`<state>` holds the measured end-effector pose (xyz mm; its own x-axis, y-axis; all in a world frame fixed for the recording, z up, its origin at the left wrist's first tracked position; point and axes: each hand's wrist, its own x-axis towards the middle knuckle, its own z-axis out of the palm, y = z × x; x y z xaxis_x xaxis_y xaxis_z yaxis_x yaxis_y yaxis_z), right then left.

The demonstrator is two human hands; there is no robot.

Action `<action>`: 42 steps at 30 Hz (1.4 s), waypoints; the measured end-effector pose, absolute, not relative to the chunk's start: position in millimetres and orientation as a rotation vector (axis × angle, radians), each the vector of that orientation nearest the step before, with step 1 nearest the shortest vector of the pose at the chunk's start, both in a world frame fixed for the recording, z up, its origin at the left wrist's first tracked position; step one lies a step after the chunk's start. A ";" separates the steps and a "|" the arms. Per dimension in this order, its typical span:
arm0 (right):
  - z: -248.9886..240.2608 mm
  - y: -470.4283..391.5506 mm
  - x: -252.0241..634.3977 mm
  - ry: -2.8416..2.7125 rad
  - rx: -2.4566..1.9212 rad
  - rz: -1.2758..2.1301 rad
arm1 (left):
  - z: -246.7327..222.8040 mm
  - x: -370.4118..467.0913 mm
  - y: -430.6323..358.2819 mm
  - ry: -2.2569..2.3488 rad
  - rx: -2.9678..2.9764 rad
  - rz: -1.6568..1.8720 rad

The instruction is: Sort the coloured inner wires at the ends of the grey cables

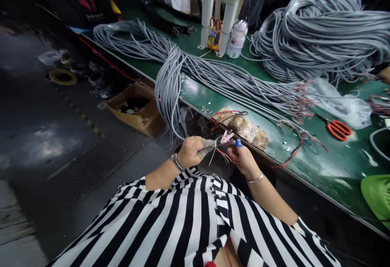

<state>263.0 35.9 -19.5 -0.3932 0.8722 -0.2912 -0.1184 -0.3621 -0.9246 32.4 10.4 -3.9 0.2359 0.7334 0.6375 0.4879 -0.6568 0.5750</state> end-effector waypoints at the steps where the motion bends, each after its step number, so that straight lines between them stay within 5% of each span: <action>1: -17.8 36.9 260.0 -1.157 -1.094 1.842 | -5.5 34.2 11.1 1.169 2.276 1.420; 20: 1.7 16.9 245.7 -1.187 -1.090 2.064 | -37.0 23.6 -18.1 1.004 2.536 0.951; 25: -2.4 22.6 248.5 -0.803 -0.972 2.169 | -39.8 15.2 -26.3 0.992 2.418 0.912; 30: -7.8 20.1 258.1 -0.631 -0.882 1.984 | -42.3 8.8 -39.2 1.067 2.044 1.034; 36: 7.7 -12.2 238.9 -1.183 -0.831 1.894 | -41.5 10.9 -45.9 1.017 1.105 1.379; 42: 29.5 -8.6 195.9 -1.556 -0.815 1.525 | -29.0 13.4 -43.5 0.879 0.801 1.439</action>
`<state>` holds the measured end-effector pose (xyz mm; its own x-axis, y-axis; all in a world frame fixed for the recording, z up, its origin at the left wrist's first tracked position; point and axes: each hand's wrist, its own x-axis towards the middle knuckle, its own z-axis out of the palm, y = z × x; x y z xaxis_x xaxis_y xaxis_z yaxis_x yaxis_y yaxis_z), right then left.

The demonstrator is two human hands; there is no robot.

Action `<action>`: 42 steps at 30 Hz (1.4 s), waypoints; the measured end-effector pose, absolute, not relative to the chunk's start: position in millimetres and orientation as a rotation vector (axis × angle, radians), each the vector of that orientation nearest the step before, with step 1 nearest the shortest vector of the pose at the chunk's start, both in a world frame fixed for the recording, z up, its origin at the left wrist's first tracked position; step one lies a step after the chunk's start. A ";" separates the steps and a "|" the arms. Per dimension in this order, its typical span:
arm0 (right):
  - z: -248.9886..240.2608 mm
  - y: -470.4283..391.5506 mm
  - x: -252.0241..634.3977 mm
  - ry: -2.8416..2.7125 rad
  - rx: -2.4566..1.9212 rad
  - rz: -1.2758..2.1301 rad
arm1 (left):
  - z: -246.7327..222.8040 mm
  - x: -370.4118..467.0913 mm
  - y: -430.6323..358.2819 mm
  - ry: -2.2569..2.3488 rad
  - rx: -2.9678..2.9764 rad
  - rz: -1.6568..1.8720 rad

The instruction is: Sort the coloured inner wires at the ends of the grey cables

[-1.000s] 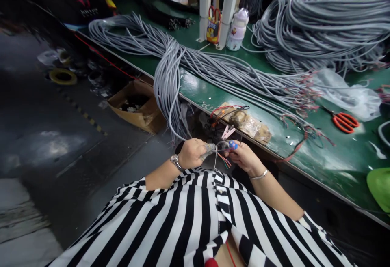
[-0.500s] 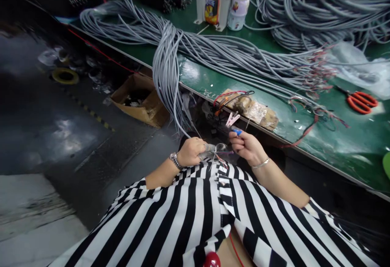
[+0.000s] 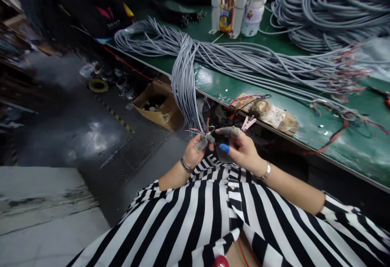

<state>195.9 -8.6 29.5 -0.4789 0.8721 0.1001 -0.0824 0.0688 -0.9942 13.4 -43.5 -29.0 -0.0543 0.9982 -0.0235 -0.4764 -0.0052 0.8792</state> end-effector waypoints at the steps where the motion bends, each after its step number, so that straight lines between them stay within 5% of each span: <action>1: 31.0 -5.5 189.2 -1.605 -0.832 1.454 | -28.4 13.2 -44.2 0.880 0.792 1.432; 10: 25.0 10.8 160.0 -1.741 -0.669 1.526 | -37.7 2.5 -50.7 0.844 0.817 1.378; 20: -26.7 11.3 169.3 -1.458 -1.364 1.555 | -26.6 -0.8 -46.7 0.737 0.597 1.619; 28: 25.0 -16.0 187.5 -2.014 -0.581 1.043 | -27.8 -2.5 -48.6 0.763 0.610 1.583; 39: 14.5 -2.1 180.7 -2.469 -0.658 0.401 | -31.3 -0.4 -48.5 0.858 0.920 1.246; 42: 22.8 3.4 199.7 -2.558 -0.508 0.568 | -23.1 -11.4 -42.1 0.801 1.141 0.913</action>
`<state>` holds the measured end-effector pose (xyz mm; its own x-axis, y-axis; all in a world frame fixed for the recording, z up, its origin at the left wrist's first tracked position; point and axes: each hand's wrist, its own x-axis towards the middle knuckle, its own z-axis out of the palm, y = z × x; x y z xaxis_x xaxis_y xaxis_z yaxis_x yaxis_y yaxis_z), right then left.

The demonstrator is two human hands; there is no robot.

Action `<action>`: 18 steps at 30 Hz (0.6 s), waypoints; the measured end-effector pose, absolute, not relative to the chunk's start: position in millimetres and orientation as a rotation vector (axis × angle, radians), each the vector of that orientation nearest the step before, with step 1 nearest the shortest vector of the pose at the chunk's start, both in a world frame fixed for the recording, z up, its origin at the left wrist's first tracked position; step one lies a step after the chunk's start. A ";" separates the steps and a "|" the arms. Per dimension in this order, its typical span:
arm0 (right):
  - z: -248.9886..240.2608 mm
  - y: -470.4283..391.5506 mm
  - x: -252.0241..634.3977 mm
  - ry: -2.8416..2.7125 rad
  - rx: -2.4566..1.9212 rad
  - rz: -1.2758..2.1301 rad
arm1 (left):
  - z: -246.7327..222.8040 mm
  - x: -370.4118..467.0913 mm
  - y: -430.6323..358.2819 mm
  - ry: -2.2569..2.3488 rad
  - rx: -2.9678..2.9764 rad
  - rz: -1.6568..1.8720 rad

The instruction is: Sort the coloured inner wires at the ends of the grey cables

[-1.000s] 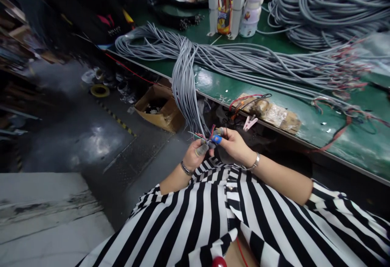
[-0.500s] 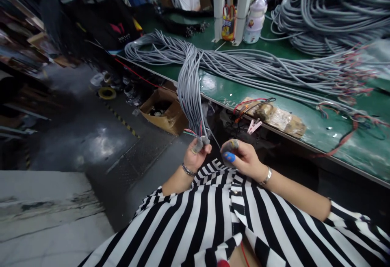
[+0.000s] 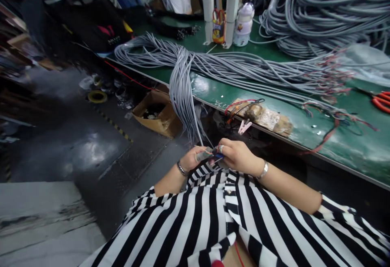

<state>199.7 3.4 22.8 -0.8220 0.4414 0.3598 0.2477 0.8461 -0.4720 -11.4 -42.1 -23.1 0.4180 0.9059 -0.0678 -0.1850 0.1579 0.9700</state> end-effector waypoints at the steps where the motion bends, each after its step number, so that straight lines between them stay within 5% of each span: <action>1: 24.6 5.3 205.4 -2.547 -0.436 0.717 | -19.2 -13.2 -38.3 0.774 1.230 0.797; 8: -8.9 19.8 252.7 -1.982 -0.576 1.899 | 5.1 1.1 -6.9 0.497 1.867 0.604; 13: -41.5 26.7 293.8 -1.195 -1.092 1.828 | 11.1 2.3 0.2 0.593 2.053 0.866; 18: -37.7 28.3 292.3 -1.210 -1.211 1.825 | 1.6 13.2 7.7 0.877 2.178 1.226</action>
<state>292.3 28.3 -37.7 -0.3806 0.8569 -0.3477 -0.0135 -0.3811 -0.9244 13.2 7.7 1.6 0.3909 0.7310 0.5593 0.2931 -0.6749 0.6772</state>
